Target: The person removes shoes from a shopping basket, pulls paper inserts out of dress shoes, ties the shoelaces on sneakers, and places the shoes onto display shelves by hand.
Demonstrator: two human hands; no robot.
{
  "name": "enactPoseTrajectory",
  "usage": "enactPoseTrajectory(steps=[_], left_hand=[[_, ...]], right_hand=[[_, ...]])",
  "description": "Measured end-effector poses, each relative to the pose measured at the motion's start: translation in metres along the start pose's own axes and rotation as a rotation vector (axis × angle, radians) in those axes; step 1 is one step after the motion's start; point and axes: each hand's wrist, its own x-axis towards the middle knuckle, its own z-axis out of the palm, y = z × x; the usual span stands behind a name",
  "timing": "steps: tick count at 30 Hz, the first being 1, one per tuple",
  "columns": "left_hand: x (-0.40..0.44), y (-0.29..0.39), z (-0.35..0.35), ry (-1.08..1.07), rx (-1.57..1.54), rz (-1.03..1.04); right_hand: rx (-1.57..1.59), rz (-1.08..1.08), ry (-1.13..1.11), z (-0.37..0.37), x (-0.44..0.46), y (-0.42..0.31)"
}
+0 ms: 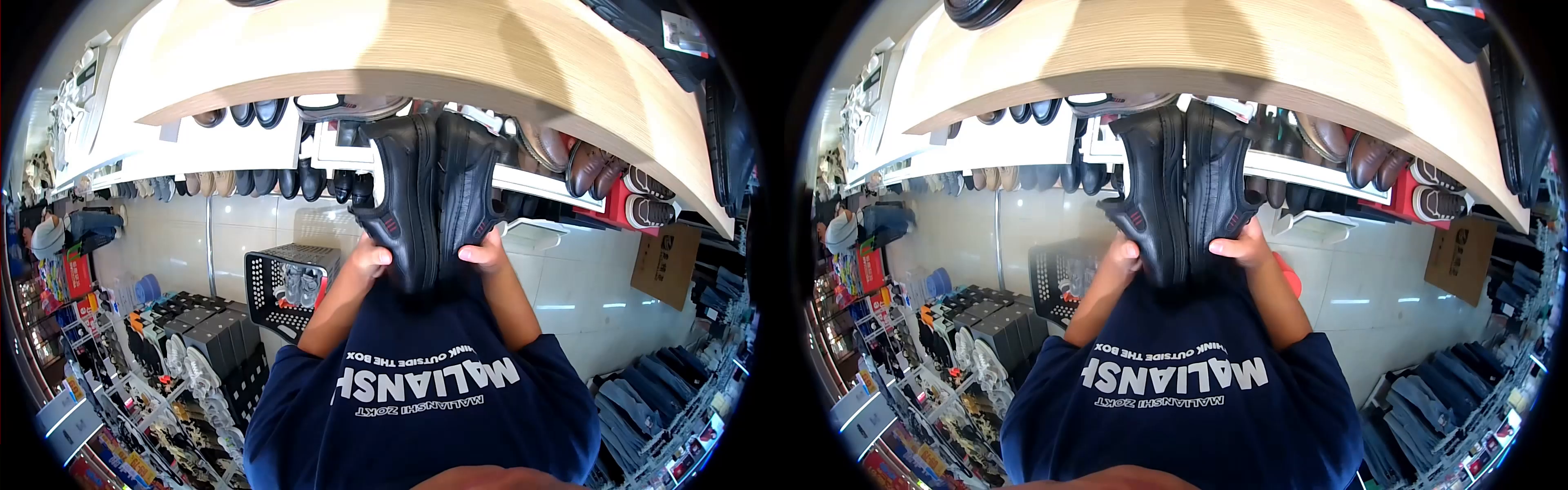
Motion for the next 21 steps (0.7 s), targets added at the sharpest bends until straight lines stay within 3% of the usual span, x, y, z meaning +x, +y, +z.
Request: enactPoseTrajectory(steps=[5,10,13,15,17,18,21], left_hand=[[-0.011,0.004,0.003,0.079,0.095,0.109],[-0.023,0.012,-0.003,-0.019,0.206,0.107],[-0.029,0.007,-0.006,0.017,0.193,0.3],[-0.031,0.021,0.01,0.123,-0.2,0.326],[-0.036,0.034,-0.005,0.336,-0.111,0.166],[-0.033,0.043,-0.005,0.229,-0.025,0.214],[-0.029,0.051,0.007,0.392,0.122,0.199]], right_hand=[[0.026,-0.01,-0.041,0.005,0.01,-0.006],[0.099,0.053,0.059,0.006,0.008,0.013],[0.042,0.038,0.119,0.025,0.011,0.001],[-0.011,-0.012,0.153,0.04,0.016,-0.013],[-0.138,-0.012,0.122,0.036,0.016,-0.015],[-0.234,0.004,0.103,0.036,0.016,-0.019],[-0.337,0.002,0.133,0.049,0.02,-0.019]])
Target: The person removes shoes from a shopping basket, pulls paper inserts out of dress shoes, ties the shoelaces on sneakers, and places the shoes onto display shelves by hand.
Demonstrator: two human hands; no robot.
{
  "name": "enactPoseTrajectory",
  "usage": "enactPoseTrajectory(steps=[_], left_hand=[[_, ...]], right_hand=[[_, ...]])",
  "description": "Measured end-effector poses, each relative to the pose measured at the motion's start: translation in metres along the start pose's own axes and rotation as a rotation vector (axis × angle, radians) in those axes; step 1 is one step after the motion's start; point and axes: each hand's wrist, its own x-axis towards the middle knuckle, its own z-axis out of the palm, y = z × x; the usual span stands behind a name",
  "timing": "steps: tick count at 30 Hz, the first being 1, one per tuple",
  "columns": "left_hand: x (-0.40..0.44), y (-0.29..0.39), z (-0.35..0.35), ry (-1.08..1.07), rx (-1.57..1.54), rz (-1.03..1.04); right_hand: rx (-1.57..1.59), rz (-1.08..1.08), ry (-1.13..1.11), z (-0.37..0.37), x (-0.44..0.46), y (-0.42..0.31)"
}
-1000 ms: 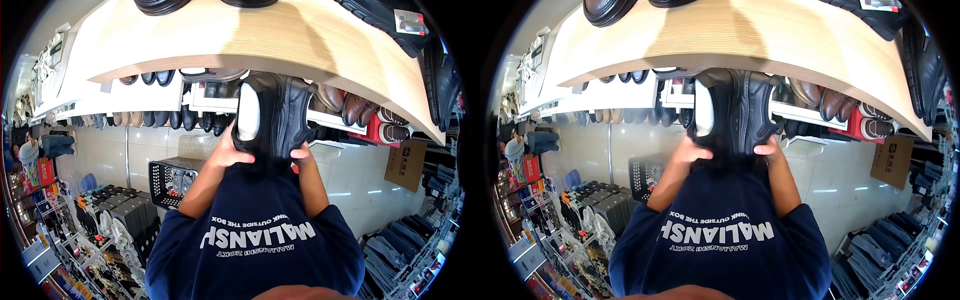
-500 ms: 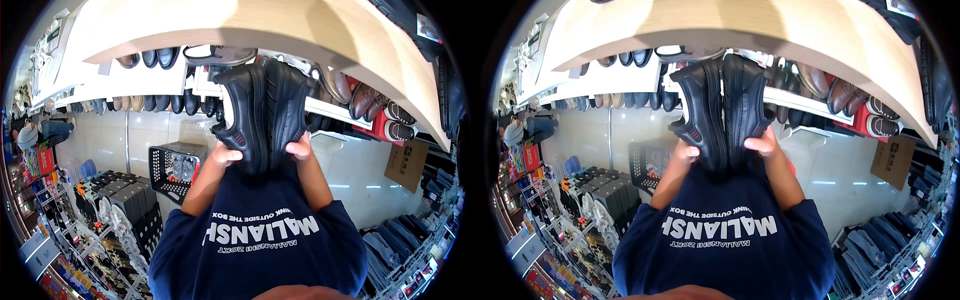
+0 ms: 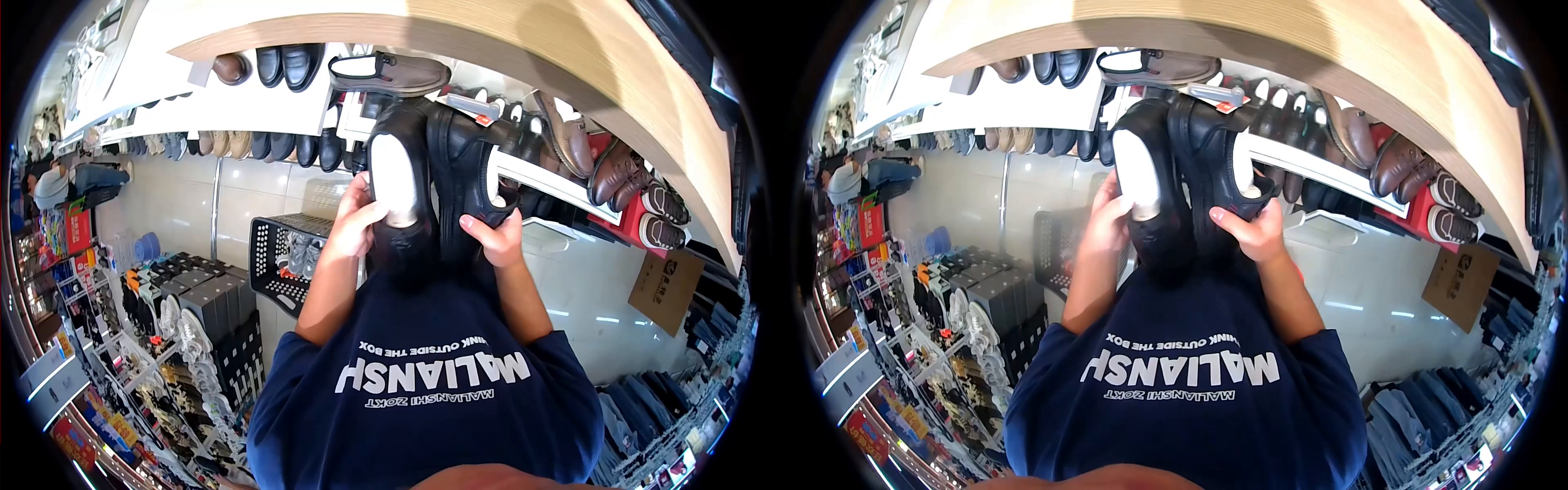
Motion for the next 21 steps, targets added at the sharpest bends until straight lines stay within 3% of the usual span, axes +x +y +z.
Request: enactPoseTrajectory(steps=[6,9,13,17,21], left_hand=[[0.002,-0.005,0.018,0.151,0.134,0.07],[-0.001,-0.006,0.022,0.161,0.183,0.043],[-0.007,-0.01,0.01,0.061,0.158,0.129],[-0.013,-0.004,-0.018,-0.053,0.02,0.138],[-0.011,0.012,-0.009,-0.257,-0.057,0.213]], right_hand=[[-0.169,0.012,0.135,0.003,-0.002,0.011],[-0.255,-0.088,0.135,-0.001,-0.002,0.011],[-0.389,-0.202,0.17,0.004,-0.008,0.001],[-0.878,-0.48,0.214,0.006,-0.005,-0.023],[-1.027,-0.623,0.229,0.008,-0.001,-0.042]])
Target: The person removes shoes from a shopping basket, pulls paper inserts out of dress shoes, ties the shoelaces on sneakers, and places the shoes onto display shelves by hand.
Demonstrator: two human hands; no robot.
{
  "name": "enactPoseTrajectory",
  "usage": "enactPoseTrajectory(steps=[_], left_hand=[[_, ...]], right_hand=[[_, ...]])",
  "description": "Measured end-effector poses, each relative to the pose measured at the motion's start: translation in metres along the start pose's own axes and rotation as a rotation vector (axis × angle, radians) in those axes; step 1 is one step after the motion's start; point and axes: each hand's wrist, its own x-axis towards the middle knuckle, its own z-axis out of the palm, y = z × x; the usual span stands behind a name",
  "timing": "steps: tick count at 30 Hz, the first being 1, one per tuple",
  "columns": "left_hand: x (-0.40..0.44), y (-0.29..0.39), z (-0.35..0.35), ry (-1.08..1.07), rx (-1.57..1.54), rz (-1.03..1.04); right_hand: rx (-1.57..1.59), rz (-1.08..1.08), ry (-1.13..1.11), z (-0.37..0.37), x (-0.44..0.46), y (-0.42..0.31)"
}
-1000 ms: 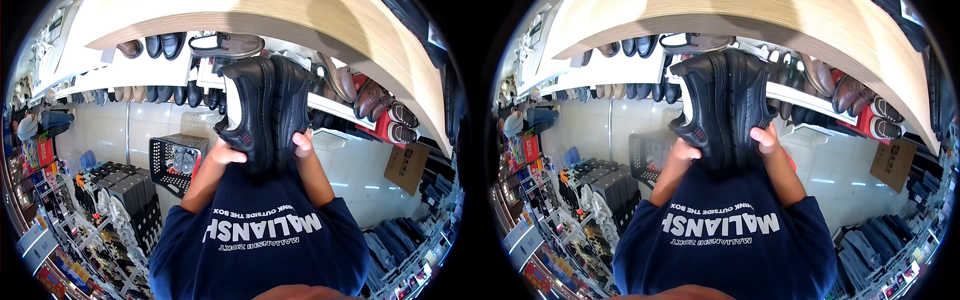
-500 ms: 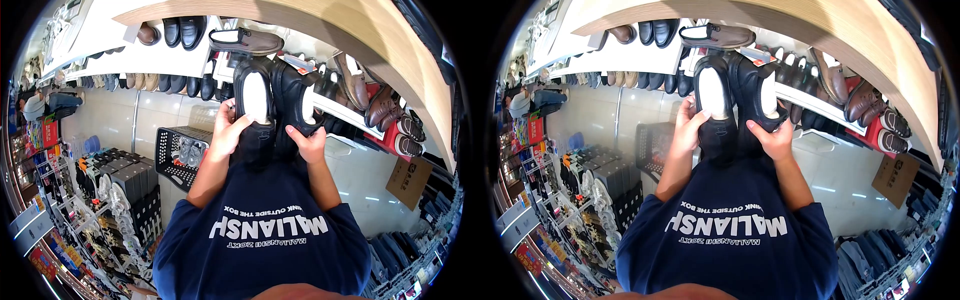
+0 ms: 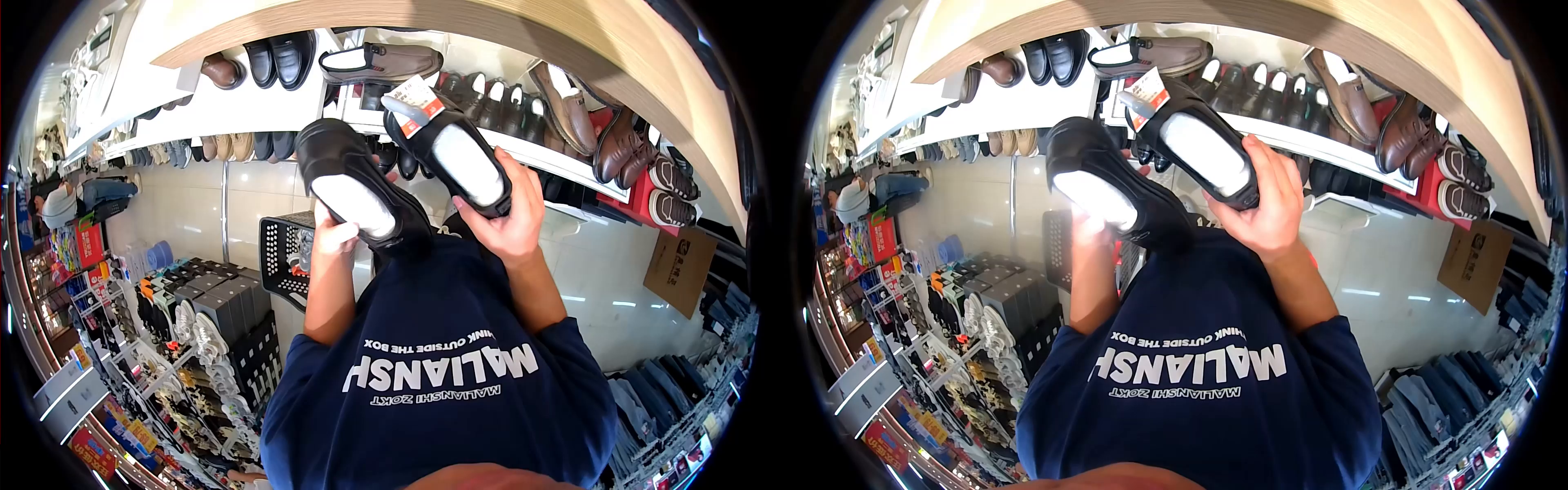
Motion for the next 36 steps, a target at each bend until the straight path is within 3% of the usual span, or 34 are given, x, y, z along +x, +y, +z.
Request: enactPoseTrajectory(steps=[2,4,7,9,12,14,15,19,21,23,24,27,31,36], left_hand=[[-0.004,-0.001,-0.004,-0.009,-0.064,0.011],[-0.005,-0.013,-0.032,-0.169,0.003,0.049],[-0.015,-0.016,-0.038,-0.073,-0.052,-0.187],[-0.015,-0.031,-0.026,-0.266,-0.236,-0.027],[-0.023,-0.03,-0.022,-0.249,-0.45,-0.229],[-0.03,-0.015,-0.01,-0.069,-0.301,-0.468],[-0.027,-0.017,-0.014,-0.199,-0.113,-0.523],[-0.03,-0.011,-0.006,-0.021,0.121,-0.588],[-0.015,-0.007,0.029,-0.047,0.056,-0.291],[-0.011,-0.002,0.025,-0.1,0.035,-0.462],[-0.012,-0.006,0.028,-0.072,-0.049,-0.454],[-0.009,-0.002,0.016,-0.172,0.111,-0.51],[-0.009,-0.007,0.024,-0.058,0.071,-0.541],[-0.01,-0.009,0.007,-0.169,0.093,-0.496]], right_hand=[[-0.032,-0.042,0.006,-0.002,0.003,0.001],[-0.03,-0.032,-0.004,-0.004,0.003,0.003],[-0.003,-0.026,-0.011,-0.004,-0.001,0.006],[0.073,-0.026,-0.032,-0.002,-0.005,0.008],[0.243,-0.011,-0.129,-0.001,-0.012,0.013],[0.356,-0.027,-0.128,0.003,-0.018,0.01],[0.415,-0.039,-0.126,0.007,-0.019,0.008],[0.457,-0.059,-0.282,0.003,-0.018,-0.006],[0.417,-0.168,-0.336,0.001,-0.013,-0.012],[0.348,-0.119,-0.425,-0.006,-0.009,-0.022],[0.376,-0.111,-0.464,-0.01,-0.004,-0.025],[0.425,-0.092,-0.507,-0.022,0.012,-0.031],[0.369,-0.084,-0.439,-0.023,0.033,-0.059],[0.289,-0.142,-0.439,-0.003,0.044,-0.073]])
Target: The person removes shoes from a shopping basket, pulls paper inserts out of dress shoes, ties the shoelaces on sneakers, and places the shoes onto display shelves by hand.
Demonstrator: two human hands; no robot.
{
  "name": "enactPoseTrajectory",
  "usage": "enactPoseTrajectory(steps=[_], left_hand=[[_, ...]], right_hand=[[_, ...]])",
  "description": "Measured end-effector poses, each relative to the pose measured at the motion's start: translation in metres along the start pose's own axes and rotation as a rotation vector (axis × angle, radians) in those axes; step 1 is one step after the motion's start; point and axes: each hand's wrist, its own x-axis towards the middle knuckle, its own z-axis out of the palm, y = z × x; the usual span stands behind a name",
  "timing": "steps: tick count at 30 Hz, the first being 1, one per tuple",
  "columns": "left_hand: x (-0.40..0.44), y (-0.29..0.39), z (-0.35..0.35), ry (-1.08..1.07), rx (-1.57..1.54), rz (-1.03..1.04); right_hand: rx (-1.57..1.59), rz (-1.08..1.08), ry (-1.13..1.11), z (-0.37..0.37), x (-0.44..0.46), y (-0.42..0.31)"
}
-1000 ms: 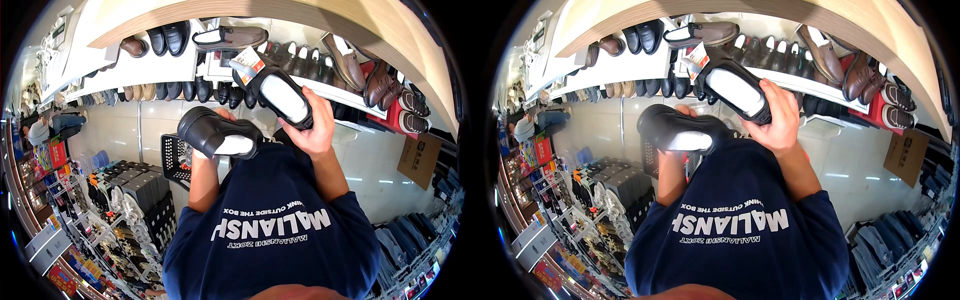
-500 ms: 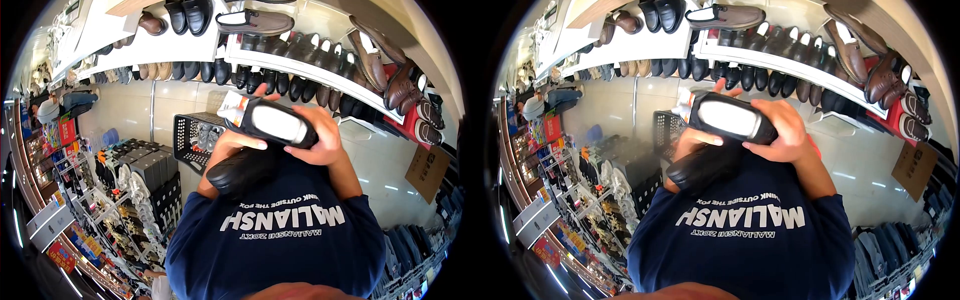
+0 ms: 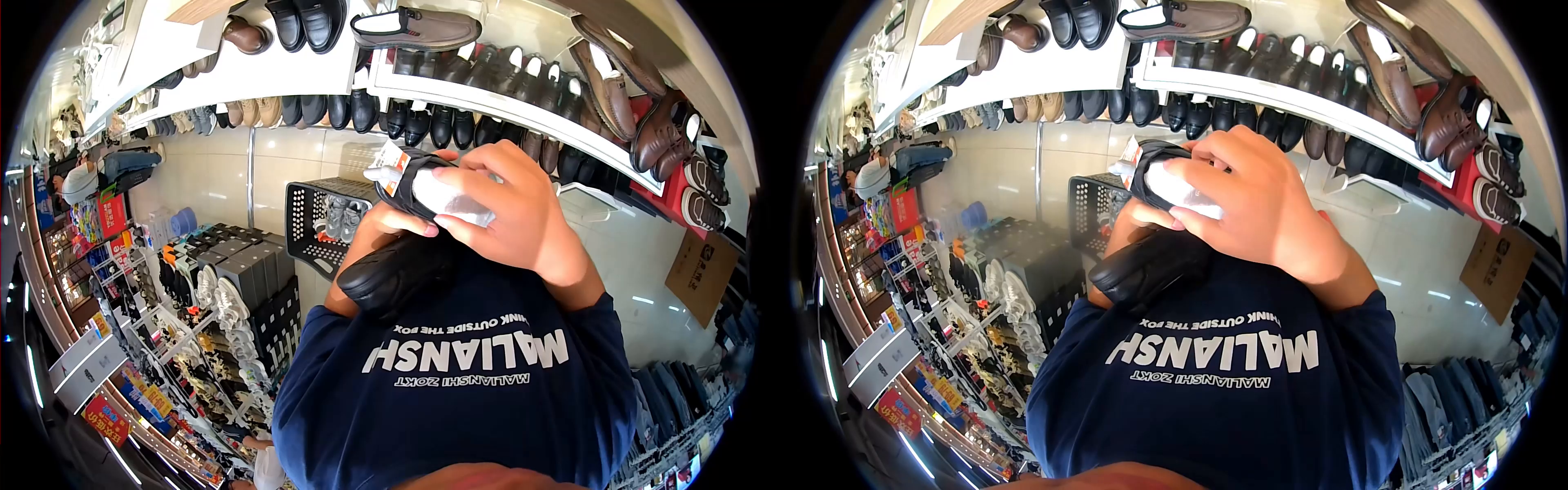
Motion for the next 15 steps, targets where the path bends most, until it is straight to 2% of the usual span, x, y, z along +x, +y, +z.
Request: enactPoseTrajectory(steps=[1,3,9,12,15], left_hand=[[0.0,0.004,-0.001,-0.045,-0.002,-0.002],[-0.008,0.014,0.007,0.041,0.062,-0.067],[-0.013,0.009,0.002,0.024,0.195,0.009],[-0.021,0.009,0.017,0.138,0.124,-0.064],[-0.02,0.006,0.013,0.054,0.167,-0.07]], right_hand=[[-0.032,0.011,-0.001,0.002,0.001,0.0],[-0.022,0.015,0.001,0.005,0.002,0.0],[0.035,0.016,0.018,0.008,0.002,0.008],[0.1,0.053,0.007,0.009,-0.001,0.012],[0.231,0.105,0.001,0.011,-0.003,0.015]])
